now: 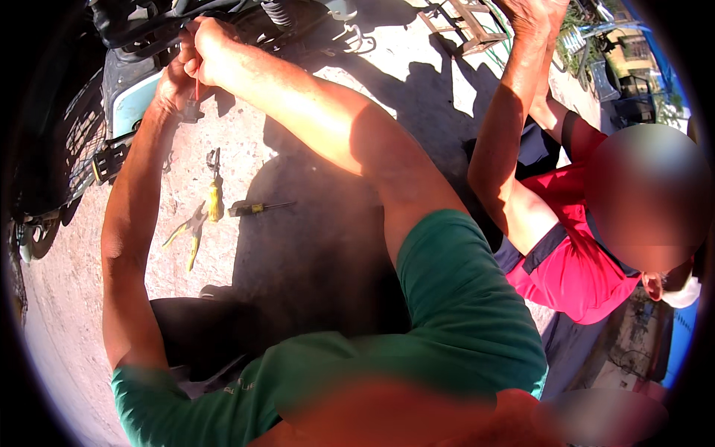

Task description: The person manipulates electrical wires on a scooter, stripping and joining them with pliers while using a screwdriver to pry components.

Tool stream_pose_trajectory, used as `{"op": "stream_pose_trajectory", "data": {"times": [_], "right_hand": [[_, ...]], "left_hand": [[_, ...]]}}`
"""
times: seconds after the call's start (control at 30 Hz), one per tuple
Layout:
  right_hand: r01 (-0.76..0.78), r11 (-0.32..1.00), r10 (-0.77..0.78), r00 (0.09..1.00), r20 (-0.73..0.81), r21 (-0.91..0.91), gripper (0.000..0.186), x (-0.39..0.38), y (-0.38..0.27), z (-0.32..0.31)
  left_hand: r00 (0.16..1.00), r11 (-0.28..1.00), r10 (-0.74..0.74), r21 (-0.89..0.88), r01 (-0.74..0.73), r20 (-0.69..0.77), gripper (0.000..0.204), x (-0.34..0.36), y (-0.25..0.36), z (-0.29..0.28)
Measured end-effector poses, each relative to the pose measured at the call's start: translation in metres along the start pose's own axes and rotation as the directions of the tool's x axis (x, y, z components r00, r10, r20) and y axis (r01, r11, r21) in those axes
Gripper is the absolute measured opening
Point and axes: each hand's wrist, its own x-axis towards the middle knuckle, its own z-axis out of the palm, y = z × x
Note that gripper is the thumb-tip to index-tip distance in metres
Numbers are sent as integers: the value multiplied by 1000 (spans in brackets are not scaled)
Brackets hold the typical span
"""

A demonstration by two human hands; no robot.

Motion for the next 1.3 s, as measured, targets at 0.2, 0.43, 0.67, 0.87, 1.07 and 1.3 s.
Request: {"op": "stream_pose_trajectory", "data": {"times": [0.2, 0.43, 0.67, 0.87, 1.07, 1.3], "right_hand": [[31, 997, -26, 997, 68, -68, 21, -16, -17, -15], [-4, 980, 13, 999, 43, -201, 21, -9, -16, -14], [-8, 979, 14, 1000, 28, -204, 19, -13, -19, -13], [74, 973, -74, 997, 8, -218, 17, -16, -12, -14], [185, 935, -187, 982, 23, -301, 16, -23, -3, -19], [471, 689, -494, 861, 119, -551, 21, -29, 17, -23]], "left_hand": [[993, 927, 107, 356, -119, 53, 21, -22, -1, 62], [999, 990, 13, -142, -18, -37, 24, -29, 5, 82], [996, 991, 81, -109, -77, 26, 21, -23, -1, 76], [996, 994, 84, -73, -85, -7, 19, -30, 4, 80], [988, 994, 107, -20, -109, -107, 15, -32, 6, 83], [972, 986, 156, 92, -142, -176, 14, -36, 5, 82]]}}
